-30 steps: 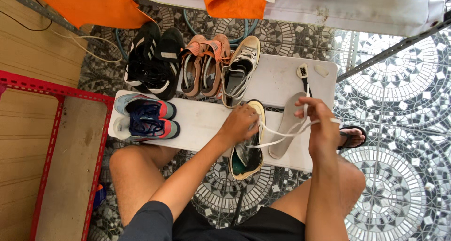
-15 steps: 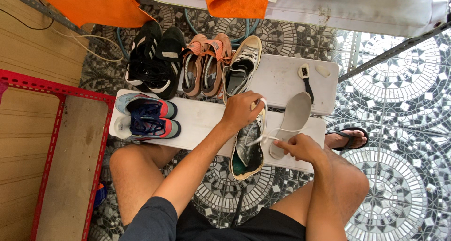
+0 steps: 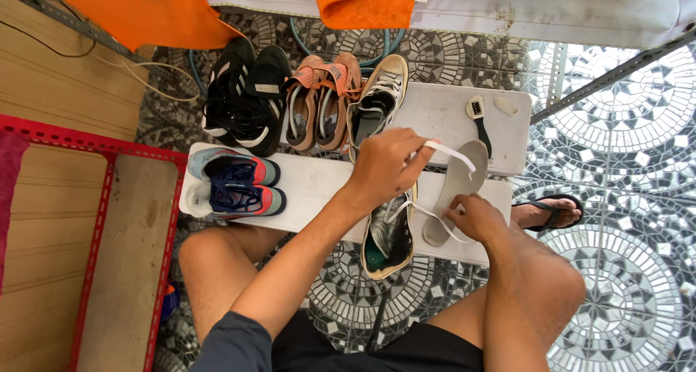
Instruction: The person cleans a white high-top sneaker using a brush, then removes the old laces and replaces them with new white laces. They thread the new laces through the eyelets and tie them.
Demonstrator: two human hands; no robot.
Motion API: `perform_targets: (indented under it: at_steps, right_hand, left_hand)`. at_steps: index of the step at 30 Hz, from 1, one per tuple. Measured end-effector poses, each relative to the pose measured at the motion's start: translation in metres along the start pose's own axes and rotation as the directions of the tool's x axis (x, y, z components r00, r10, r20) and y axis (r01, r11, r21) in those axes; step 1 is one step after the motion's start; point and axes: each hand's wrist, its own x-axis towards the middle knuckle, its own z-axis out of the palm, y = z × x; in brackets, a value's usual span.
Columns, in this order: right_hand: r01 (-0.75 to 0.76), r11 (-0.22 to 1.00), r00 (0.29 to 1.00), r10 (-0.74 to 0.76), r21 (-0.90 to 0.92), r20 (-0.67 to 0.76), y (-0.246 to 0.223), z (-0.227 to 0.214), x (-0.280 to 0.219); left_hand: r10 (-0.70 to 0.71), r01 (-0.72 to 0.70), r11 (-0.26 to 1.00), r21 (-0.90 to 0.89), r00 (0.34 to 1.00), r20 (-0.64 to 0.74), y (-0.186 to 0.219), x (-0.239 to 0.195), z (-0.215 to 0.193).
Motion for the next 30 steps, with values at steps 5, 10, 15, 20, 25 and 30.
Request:
perform_targets:
  at_steps: [5,10,15,20,25,30]
  right_hand:
    - [0.086,0.996,0.963,-0.078,0.019,-0.259,-0.019,-0.004,-0.007]
    - [0.619,0.692,0.614,-0.130,0.372,-0.779,-0.060,-0.052,-0.040]
    - [0.684,0.123,0.716,-0.305,0.719,-0.628,-0.113,-0.072,-0.064]
    - [0.764,0.118,0.625,-0.383,0.635,-0.681,-0.119,-0.083,-0.066]
    - [0.733,0.106,0.649,-0.405,0.672,-0.644,-0.095,-0.079,-0.055]
    - [0.623,-0.132,0.696,-0.356,0.771,-0.623,-0.057,-0.057,-0.040]
  left_hand:
    - [0.058,-0.059,0.998,-0.002,0.995,-0.086,0.017,0.010,-0.021]
    - [0.073,-0.073,0.997,-0.018,0.996,-0.044,0.014,0.009,-0.021]
    - [0.139,-0.139,0.990,0.025,0.990,-0.008,0.020,0.005,-0.016]
    - [0.217,-0.219,0.971,0.096,0.976,0.032,0.020,0.005,-0.004]
    - [0.241,-0.242,0.958,0.156,0.970,0.025,0.018,0.008,0.003]
    - [0.228,-0.227,0.956,0.187,0.973,0.014,0.020,0.019,-0.002]
